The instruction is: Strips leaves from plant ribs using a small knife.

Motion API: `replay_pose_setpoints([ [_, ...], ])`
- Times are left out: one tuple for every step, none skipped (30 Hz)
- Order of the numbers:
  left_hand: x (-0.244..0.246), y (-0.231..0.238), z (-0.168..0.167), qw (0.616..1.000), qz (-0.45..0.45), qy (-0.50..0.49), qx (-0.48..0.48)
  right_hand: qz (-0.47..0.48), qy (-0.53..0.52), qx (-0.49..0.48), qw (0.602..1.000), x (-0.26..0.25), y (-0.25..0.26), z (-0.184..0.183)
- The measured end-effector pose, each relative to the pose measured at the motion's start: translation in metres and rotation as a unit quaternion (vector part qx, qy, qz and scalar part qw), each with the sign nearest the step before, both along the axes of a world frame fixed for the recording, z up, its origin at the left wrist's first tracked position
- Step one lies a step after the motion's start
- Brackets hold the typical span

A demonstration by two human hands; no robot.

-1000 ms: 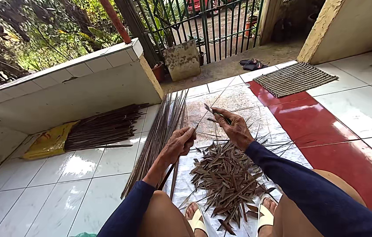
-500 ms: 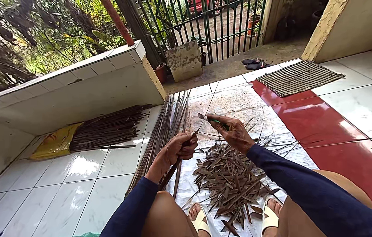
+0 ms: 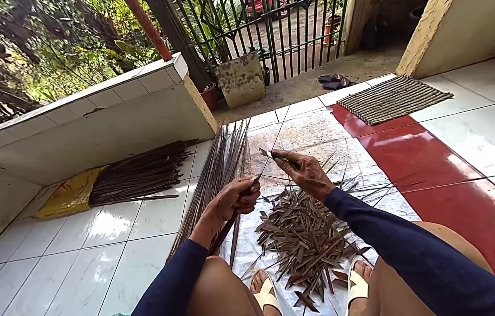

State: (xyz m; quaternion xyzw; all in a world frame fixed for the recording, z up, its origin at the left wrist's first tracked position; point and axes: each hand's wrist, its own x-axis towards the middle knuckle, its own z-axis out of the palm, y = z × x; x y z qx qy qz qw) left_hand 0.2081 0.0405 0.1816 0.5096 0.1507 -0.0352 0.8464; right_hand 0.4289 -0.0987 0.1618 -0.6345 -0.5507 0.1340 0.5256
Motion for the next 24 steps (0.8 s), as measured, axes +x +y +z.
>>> replay_pose_setpoints([
  [0.0, 0.0, 0.0, 1.0, -0.002, 0.0, 0.001, -0.005, 0.011, -0.003, 1.0, 0.003, 0.001, 0.0],
  [0.0, -0.001, 0.0, 1.0, -0.001, 0.002, 0.003, -0.011, 0.024, -0.001, 1.0, 0.007, 0.003, 0.0],
  [0.0, -0.002, 0.001, 1.0, -0.002, 0.004, 0.004, -0.022, 0.037, 0.002, 0.999, 0.011, 0.005, 0.001],
  [-0.001, -0.002, 0.0, 1.0, -0.002, 0.006, 0.005, -0.036, 0.048, 0.009, 0.998, 0.016, 0.006, 0.002],
  [-0.001, -0.002, 0.0, 1.0, -0.001, 0.008, 0.006, -0.054, 0.059, 0.018, 0.997, 0.021, 0.006, 0.004],
  [-0.001, -0.002, 0.0, 1.0, 0.005, 0.01, 0.013, -0.07, 0.071, 0.033, 0.994, 0.026, 0.006, 0.006],
  [0.0, -0.002, 0.0, 0.999, 0.019, 0.012, 0.026, -0.083, 0.08, 0.048, 0.992, 0.031, 0.005, 0.008],
  [0.0, -0.002, 0.0, 0.998, 0.04, 0.014, 0.049, -0.092, 0.089, 0.061, 0.99, 0.035, 0.003, 0.009],
  [0.001, -0.003, 0.001, 0.995, 0.067, 0.016, 0.076, -0.094, 0.106, 0.071, 0.987, 0.038, 0.002, 0.011],
  [0.003, -0.005, 0.002, 0.99, 0.097, 0.016, 0.104, -0.095, 0.125, 0.079, 0.984, 0.038, 0.003, 0.011],
  [0.004, -0.006, 0.004, 0.983, 0.127, 0.015, 0.131, -0.094, 0.139, 0.075, 0.983, 0.036, 0.002, 0.01],
  [0.006, -0.009, 0.005, 0.976, 0.15, 0.013, 0.156, -0.088, 0.14, 0.061, 0.984, 0.03, 0.001, 0.011],
  [0.008, -0.011, 0.005, 0.97, 0.163, 0.012, 0.179, -0.078, 0.129, 0.035, 0.988, 0.023, -0.002, 0.011],
  [0.011, -0.014, 0.006, 0.965, 0.164, 0.009, 0.204, -0.066, 0.118, 0.012, 0.991, 0.015, -0.003, 0.01],
  [0.015, -0.018, 0.007, 0.959, 0.158, 0.009, 0.233, -0.053, 0.109, -0.004, 0.993, 0.007, -0.003, 0.008],
  [0.018, -0.022, 0.007, 0.953, 0.149, 0.011, 0.262, -0.042, 0.1, -0.011, 0.994, -0.001, -0.002, 0.004],
  [0.022, -0.026, 0.007, 0.948, 0.141, 0.011, 0.286, -0.031, 0.092, -0.013, 0.995, -0.006, -0.001, 0.001],
  [0.026, -0.029, 0.006, 0.943, 0.135, 0.012, 0.303, -0.021, 0.088, -0.015, 0.996, -0.01, 0.001, -0.001],
  [0.029, -0.032, 0.005, 0.941, 0.13, 0.01, 0.313, -0.015, 0.086, -0.016, 0.996, -0.013, 0.002, -0.003],
  [0.031, -0.034, 0.005, 0.94, 0.127, 0.005, 0.316, -0.016, 0.084, -0.015, 0.996, -0.014, 0.003, -0.004],
  [0.033, -0.034, 0.005, 0.94, 0.124, 0.0, 0.317, -0.022, 0.084, -0.015, 0.996, -0.013, 0.005, -0.003],
  [0.032, -0.034, 0.005, 0.94, 0.118, -0.005, 0.319, -0.033, 0.084, -0.013, 0.996, -0.01, 0.006, -0.002],
  [0.03, -0.032, 0.006, 0.94, 0.11, -0.008, 0.324, -0.046, 0.087, -0.007, 0.995, -0.005, 0.008, -0.001],
  [0.027, -0.03, 0.006, 0.939, 0.1, -0.008, 0.33, -0.062, 0.094, -0.003, 0.994, 0.002, 0.009, 0.001],
])
